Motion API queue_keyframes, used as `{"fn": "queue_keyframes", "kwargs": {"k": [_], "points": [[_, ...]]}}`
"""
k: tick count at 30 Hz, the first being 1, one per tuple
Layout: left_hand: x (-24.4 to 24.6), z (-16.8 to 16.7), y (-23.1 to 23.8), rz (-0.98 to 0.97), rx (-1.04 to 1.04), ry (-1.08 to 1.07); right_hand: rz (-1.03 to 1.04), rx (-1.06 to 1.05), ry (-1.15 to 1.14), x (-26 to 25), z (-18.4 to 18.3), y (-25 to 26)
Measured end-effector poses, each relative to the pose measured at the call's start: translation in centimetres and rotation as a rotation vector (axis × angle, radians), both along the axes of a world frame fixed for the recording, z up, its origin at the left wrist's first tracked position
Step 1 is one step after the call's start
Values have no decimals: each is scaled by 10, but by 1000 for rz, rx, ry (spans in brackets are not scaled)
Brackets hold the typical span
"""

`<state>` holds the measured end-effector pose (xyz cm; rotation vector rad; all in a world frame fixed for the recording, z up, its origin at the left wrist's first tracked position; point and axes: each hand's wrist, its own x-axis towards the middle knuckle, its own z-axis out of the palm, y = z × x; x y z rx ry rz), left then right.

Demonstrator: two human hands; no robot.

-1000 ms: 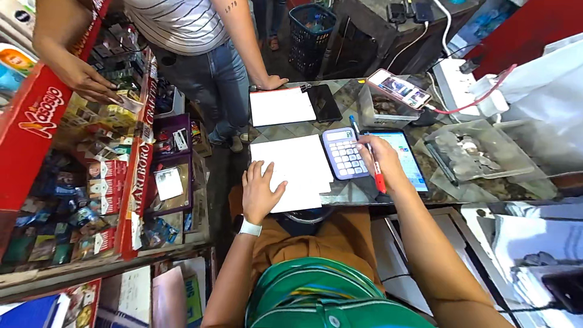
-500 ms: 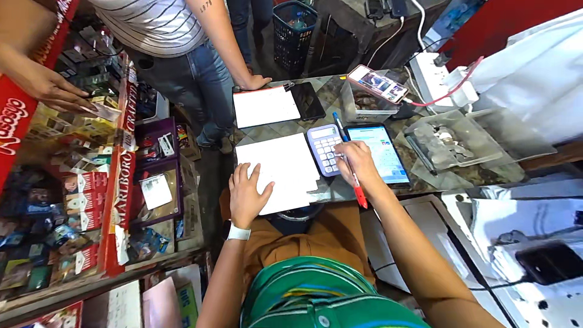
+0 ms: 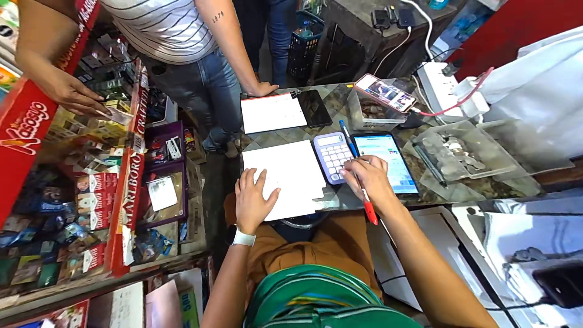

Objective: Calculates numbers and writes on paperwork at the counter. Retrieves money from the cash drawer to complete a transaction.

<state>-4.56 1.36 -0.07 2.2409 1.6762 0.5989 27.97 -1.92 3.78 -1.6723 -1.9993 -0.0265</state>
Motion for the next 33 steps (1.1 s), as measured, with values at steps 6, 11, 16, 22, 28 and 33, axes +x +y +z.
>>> {"fn": "queue_keyframes", "kwargs": {"k": [6,11,16,22,28,33], "points": [[0,1,-2,-6,15,2,-70,41,72,-12,2,-15],[0,0,-1,-14,17,-14,54,100,316,-89,13,12],[0,-1,-1,1,-2,-12,131,-237,669,-138,-6,69],[2,2,-2,7,-11,-17,49,-218,576,-143,-23,86],[2,2,-1,2,-19,-2,75,-220,553,-143,-24,84],[3,1,-2,5,-20,-4,11,-207,546,-140,-19,78]]}}
